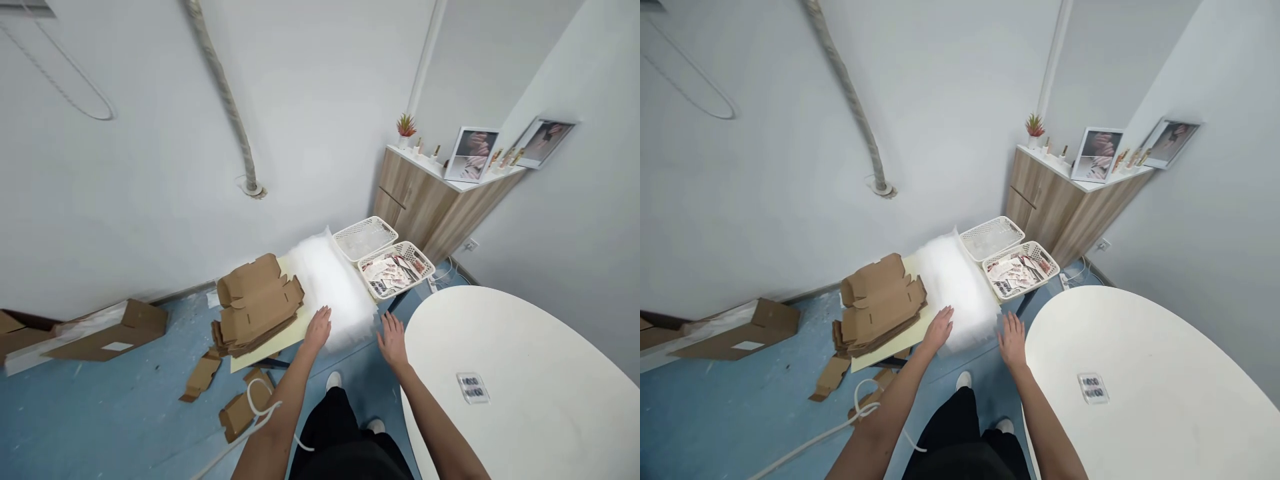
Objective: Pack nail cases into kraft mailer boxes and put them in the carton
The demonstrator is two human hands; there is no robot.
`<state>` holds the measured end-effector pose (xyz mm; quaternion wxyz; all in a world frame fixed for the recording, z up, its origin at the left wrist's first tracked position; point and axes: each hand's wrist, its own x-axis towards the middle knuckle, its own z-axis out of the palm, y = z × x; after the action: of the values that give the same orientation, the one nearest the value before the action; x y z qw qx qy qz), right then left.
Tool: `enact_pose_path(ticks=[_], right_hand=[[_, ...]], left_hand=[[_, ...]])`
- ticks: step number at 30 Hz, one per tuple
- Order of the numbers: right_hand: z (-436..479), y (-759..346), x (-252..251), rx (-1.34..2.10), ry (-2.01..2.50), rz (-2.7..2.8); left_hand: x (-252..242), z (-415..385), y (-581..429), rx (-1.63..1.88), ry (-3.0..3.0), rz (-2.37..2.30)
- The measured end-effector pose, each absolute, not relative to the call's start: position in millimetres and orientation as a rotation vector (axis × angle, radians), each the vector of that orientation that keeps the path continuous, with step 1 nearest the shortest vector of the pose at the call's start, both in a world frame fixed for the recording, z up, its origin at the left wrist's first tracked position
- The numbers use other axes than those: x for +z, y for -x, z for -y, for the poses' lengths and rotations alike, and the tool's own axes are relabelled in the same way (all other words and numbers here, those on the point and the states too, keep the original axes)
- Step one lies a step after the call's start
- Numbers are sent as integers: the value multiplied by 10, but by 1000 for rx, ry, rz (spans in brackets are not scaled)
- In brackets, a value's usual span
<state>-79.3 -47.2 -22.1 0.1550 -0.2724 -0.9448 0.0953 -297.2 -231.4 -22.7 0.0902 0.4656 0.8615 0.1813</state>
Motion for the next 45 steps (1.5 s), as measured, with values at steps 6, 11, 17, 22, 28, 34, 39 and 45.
enact_pose_path(ticks=[6,11,17,22,28,34,39,45], right_hand=[[729,1700,-116,401,437,2796],[797,2186,-113,482,374,2872],[699,2459,-60,588,375,2979],[552,2540,25,589,506,2899],[269,2200,316,506,586,2597],[-7,1399,662,377,834,2351],[-178,448,871,227,1112,2173],[-147,-851,925,98,1421,1892]], left_hand=[[-178,2254,3290,419,-1443,-2467],[5,2139,3480,266,-1411,-2382],[260,1996,3692,239,-1394,-2349],[706,1862,3876,422,-1440,-2322],[1414,1625,3874,747,-1471,-1916],[1626,1258,3387,850,-1608,-1597],[1478,839,2538,835,-1809,-1485],[1066,515,1367,754,-2117,-1331]])
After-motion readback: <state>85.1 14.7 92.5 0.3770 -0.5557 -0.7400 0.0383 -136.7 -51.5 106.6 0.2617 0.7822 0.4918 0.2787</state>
